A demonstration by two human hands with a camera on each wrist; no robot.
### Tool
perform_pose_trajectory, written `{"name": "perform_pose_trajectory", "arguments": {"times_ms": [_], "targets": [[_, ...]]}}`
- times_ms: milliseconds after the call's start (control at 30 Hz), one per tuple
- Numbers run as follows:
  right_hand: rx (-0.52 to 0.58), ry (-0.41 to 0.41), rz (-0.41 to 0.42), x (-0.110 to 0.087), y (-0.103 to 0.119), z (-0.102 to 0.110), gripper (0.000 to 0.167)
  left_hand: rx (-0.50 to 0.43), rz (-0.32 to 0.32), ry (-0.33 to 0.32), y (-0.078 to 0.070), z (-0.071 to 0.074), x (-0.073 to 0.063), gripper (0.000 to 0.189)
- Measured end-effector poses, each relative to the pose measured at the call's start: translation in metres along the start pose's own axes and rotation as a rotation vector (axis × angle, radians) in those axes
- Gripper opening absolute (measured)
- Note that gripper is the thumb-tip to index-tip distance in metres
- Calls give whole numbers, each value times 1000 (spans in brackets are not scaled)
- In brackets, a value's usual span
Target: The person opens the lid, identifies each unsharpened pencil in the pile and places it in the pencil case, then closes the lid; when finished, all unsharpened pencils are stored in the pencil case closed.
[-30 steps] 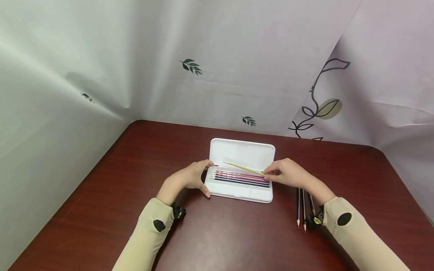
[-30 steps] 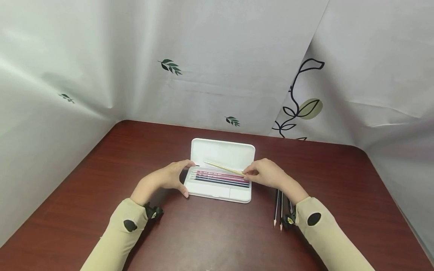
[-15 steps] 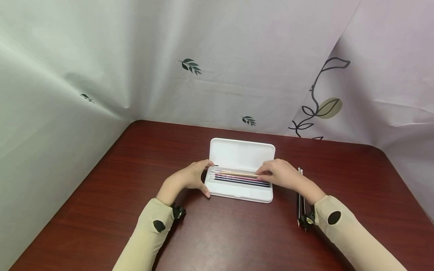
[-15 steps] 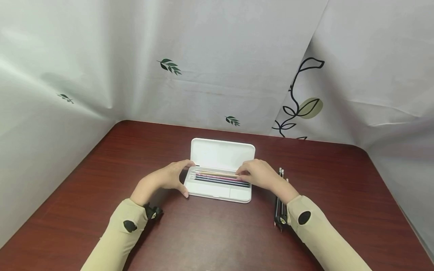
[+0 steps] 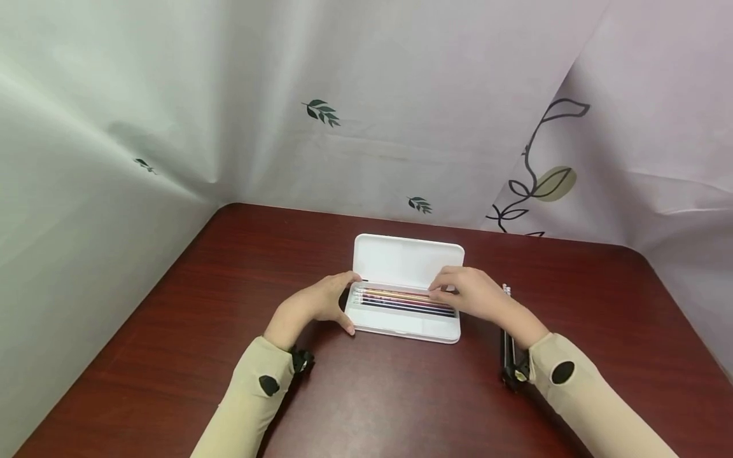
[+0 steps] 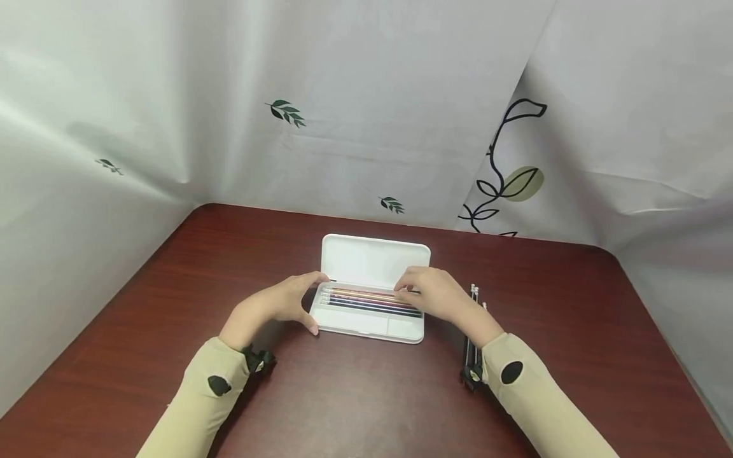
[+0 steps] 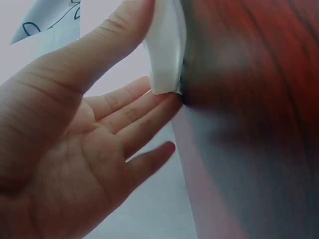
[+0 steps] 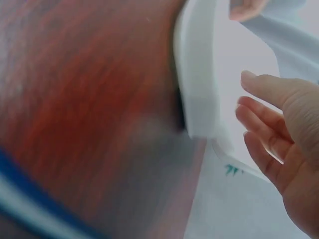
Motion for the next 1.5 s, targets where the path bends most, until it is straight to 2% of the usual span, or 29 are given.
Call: {"name": "perform_pose_trajectory", "arguments": {"times_ms": [100, 200, 333, 400, 467, 567, 700, 833, 967, 1133, 1200, 1300, 1367, 1400, 1500], "targets": [[6, -94, -24, -5, -5, 14, 7, 2, 9, 4, 1, 5, -6, 93], [16, -217, -24, -11, -11, 30, 9, -26, 5, -28, 3, 21, -14, 87], [40, -383, -38, -15, -18, 51, 15, -41, -4, -176, 9, 55, -21, 78], [46, -418, -77, -13, -23, 57, 22, -37, -2, -246, 12, 68, -19, 76], [70, -402, -122, -9, -31, 59, 33, -25, 10, -283, 14, 75, -12, 75], [144, -330, -188, -1, -43, 55, 48, -1, 11, -320, 10, 81, 4, 72], [216, -234, -219, 9, -54, 44, 45, 71, 2, -381, 1, 87, 24, 62], [199, -183, -198, 13, -53, 34, 35, 103, 8, -383, 1, 83, 34, 51], [174, -199, -189, 13, -46, 31, 29, 87, -24, -375, 3, 79, 32, 39], [36, -260, -123, 4, -22, 41, 23, 109, -183, -414, -14, 79, 17, 21], [-43, -283, -60, -2, -7, 47, 21, 179, -250, -435, -25, 77, 6, 17], [-146, -290, 41, -14, 17, 48, 21, 310, -317, -443, -41, 66, -12, 10], [-186, -247, 90, -22, 29, 43, 23, 353, -331, -385, -47, 53, -22, 10], [-191, -206, 107, -25, 35, 38, 26, 356, -332, -336, -48, 45, -25, 16], [-177, -44, 103, -35, 43, 18, 42, 318, -283, -151, -44, 20, -32, 45]]}}
Point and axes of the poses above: each hand's wrist, its own x-axis towards the middle knuckle, its own z-axis out of the back of the hand, y = z × x, the point moved 9 cm from there along x, towards the middle knuckle, and after that the axes turned 6 degrees about z, right-handed, at the moved point
